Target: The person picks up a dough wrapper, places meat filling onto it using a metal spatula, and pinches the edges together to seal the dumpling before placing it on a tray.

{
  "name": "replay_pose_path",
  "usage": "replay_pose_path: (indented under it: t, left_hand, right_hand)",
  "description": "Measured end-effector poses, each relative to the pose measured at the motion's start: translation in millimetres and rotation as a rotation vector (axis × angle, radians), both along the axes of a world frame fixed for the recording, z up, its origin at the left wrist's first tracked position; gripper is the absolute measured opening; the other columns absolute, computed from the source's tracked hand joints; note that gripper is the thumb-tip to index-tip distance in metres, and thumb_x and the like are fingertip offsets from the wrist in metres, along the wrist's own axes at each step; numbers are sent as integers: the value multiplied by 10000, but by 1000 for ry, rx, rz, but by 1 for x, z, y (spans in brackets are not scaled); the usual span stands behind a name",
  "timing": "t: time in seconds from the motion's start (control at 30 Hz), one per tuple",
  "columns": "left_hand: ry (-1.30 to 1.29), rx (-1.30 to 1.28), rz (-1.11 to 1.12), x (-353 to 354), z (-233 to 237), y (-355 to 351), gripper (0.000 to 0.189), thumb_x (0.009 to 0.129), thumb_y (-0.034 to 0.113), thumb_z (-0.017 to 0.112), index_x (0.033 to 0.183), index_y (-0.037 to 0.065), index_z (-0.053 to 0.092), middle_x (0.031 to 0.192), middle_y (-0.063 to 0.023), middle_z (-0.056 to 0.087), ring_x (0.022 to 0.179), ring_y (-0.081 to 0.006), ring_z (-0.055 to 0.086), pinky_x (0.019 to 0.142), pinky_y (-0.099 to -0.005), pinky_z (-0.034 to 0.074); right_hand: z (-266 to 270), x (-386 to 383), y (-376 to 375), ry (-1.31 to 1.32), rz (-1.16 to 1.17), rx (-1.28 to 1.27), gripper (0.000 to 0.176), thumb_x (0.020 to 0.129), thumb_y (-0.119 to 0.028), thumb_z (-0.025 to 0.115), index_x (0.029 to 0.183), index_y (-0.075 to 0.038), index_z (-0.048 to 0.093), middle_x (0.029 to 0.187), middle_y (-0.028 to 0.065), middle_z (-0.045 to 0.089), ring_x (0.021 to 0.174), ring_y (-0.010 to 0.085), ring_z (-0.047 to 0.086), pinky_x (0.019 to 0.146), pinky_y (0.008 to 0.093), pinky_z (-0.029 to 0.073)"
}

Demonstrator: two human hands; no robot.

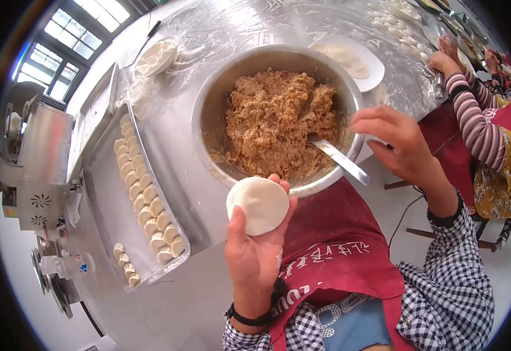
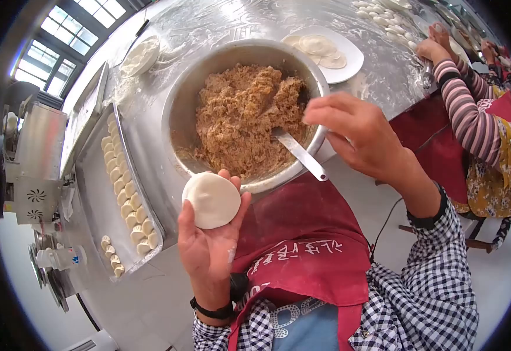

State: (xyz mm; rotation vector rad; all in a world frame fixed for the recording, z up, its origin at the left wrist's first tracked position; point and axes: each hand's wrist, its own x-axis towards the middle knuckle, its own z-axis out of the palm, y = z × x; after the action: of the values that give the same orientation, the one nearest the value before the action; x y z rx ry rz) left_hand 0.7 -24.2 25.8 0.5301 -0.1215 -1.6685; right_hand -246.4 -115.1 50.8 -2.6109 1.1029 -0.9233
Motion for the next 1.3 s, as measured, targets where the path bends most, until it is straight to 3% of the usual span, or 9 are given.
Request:
replay_pose_path:
  t: [0.1, 0.3, 0.6, 0.77, 0.87, 1.0, 1.3]
  left_hand:
    - [-224, 15, -23, -1, -3, 3, 412, 914, 202, 455, 1258, -2, 357, 1279, -219, 421, 1181, -352, 431, 982, -522, 379]
    - [-283, 51, -55, -2, -4, 12, 367, 891, 148, 497, 1205, -18, 407, 1150, -195, 526, 1035, -319, 553, 857, -469, 492]
    - [-356, 135, -157, 0, -16, 29, 277, 848, 95, 550, 1097, -4, 478, 1036, -182, 585, 989, -317, 577, 828, -444, 504]
    - [-405, 135, -103, 3, -27, 30, 242, 833, 75, 568, 1059, 16, 508, 1059, -164, 586, 1009, -307, 570, 857, -440, 486]
    - [-379, 151, -95, 7, -30, 29, 235, 830, 71, 572, 1053, 23, 515, 1074, -150, 584, 1021, -296, 565, 871, -435, 477]
    - [-320, 138, -84, 8, -33, 30, 246, 833, 53, 568, 1066, -15, 529, 1090, -169, 581, 1001, -273, 574, 869, -415, 478]
    - [-368, 177, -89, 10, -33, 28, 292, 823, 66, 578, 1099, 12, 498, 1077, -130, 582, 973, -228, 581, 831, -406, 499]
  right_hand:
    - [-4, -3, 15, 91, 51, -7, 300, 643, 51, 601, 930, -37, 605, 956, 96, 572, 809, 289, 569, 701, 354, 481]
    - [-16, 17, 21, 32, 150, 14, 186, 683, -72, 663, 860, -83, 607, 890, 53, 550, 773, 225, 558, 654, 340, 478]
    - [-21, 25, -11, -103, 183, 17, 141, 703, -22, 648, 833, -34, 595, 817, 85, 587, 751, 268, 580, 634, 339, 485]
    - [-2, 17, -11, -376, 124, 258, 106, 744, -7, 647, 843, -8, 607, 816, 92, 624, 737, 219, 608, 658, 292, 487]
    - [-3, 11, -13, -371, 22, 248, 103, 753, -2, 642, 851, -4, 609, 821, 88, 631, 734, 199, 611, 652, 276, 484]
    - [-11, 9, -14, -275, 115, 189, 101, 752, 6, 639, 850, -1, 611, 806, 92, 629, 717, 205, 612, 640, 280, 484]
    - [-20, 11, -5, -374, 167, 431, 97, 760, 8, 639, 853, 3, 614, 801, 89, 635, 711, 172, 606, 635, 274, 476]
